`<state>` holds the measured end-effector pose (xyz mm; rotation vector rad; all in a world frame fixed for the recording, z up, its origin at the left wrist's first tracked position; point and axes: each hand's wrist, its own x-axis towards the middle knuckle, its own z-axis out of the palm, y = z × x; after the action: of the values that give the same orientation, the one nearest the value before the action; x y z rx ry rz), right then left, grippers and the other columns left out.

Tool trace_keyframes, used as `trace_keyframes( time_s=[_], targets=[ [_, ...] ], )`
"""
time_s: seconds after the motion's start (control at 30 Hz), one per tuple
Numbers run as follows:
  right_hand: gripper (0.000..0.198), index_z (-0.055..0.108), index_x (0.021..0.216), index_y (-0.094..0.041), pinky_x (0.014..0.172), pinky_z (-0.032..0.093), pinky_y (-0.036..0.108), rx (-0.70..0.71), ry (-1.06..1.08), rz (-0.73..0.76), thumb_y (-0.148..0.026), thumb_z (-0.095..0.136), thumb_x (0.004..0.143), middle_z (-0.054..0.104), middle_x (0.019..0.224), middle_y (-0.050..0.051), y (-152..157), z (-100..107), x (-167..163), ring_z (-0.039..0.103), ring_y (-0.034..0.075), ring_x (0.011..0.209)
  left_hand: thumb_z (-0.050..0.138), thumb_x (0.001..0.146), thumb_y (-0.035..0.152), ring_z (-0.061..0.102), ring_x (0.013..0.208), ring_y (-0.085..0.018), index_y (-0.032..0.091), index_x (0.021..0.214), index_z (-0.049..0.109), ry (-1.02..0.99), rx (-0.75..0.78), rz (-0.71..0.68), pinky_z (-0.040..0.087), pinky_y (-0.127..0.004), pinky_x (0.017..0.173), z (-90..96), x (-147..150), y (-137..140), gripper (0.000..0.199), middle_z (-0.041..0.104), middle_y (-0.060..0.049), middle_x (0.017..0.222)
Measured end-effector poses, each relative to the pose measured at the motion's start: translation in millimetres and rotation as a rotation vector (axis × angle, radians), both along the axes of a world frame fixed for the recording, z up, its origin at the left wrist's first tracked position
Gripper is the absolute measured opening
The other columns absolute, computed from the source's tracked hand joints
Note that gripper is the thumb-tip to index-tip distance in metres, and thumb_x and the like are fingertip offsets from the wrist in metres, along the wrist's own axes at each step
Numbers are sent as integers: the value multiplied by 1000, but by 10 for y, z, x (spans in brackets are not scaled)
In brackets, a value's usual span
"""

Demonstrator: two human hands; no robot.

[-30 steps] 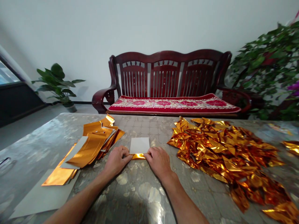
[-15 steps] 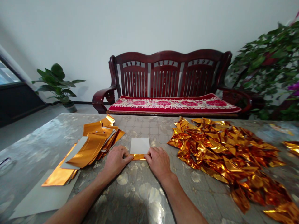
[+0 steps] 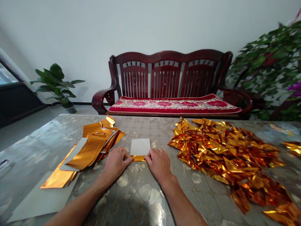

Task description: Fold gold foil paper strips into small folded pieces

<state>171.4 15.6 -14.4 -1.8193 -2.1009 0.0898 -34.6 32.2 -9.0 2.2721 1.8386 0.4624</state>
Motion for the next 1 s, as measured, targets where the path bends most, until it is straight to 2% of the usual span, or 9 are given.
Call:
trace_keyframes(
  time_s=[0.07,0.13,0.2,0.3,0.37,0.43,0.53,0.67,1.0],
  targets=[
    [17,61,74,-22,71,31,31,-2,4,-8,-32,60,89,68,82,2,-3,-3,3,56,19,81,64,84,39,56,90,-23,21,75,68,-2,23,-1,39,-35,82,-1,2,-25,21,63,-4,89],
    [16,61,78,-22,71,30,32,0,8,-28,-34,61,88,68,83,2,-1,-12,10,56,20,81,65,84,36,55,96,-24,22,92,68,-12,81,-12,40,-36,86,-1,3,-52,16,62,-5,99],
    [15,61,82,-22,71,30,32,1,5,-55,-36,61,88,68,86,2,3,-24,18,56,21,83,62,87,30,52,105,-24,25,110,65,-21,157,-75,40,-38,91,-8,5,-71,23,59,-6,114],
    [15,61,90,-22,73,31,33,-4,-12,-90,-36,61,88,67,89,4,5,-34,18,57,23,88,54,92,20,50,112,-23,30,119,63,21,202,-301,40,-39,95,-41,13,-81,30,57,-6,124],
    [16,61,94,-21,75,32,34,-15,-31,-102,-36,61,88,67,92,5,-1,-32,2,56,24,91,51,94,19,52,108,-22,30,119,63,78,164,-462,41,-37,94,-68,29,-92,30,61,-5,118],
    [17,61,98,-22,78,32,35,-19,-53,-113,-36,61,89,67,97,6,-12,-24,-32,56,25,94,52,95,21,53,104,-21,27,121,62,126,127,-534,42,-36,93,-83,58,-121,29,64,-5,111],
    [25,60,109,-21,82,33,38,16,-75,-146,-35,61,88,64,106,9,-31,-16,-115,53,28,100,51,95,20,54,104,-23,22,123,60,178,113,-508,44,-38,94,-64,116,-188,29,65,-7,111],
    [41,58,118,-19,87,34,41,43,-78,-158,-44,64,86,61,111,13,-40,-20,-213,50,30,102,50,94,18,56,103,-23,21,123,59,205,80,-484,46,-38,92,-12,170,-243,31,65,-8,110],
    [46,59,116,-20,91,34,40,55,-40,-131,-51,67,82,60,112,11,0,-68,-11,48,29,104,52,94,18,58,99,-23,20,116,62,272,47,-425,47,-38,89,-13,111,-311,25,66,-7,108]
  ],
)
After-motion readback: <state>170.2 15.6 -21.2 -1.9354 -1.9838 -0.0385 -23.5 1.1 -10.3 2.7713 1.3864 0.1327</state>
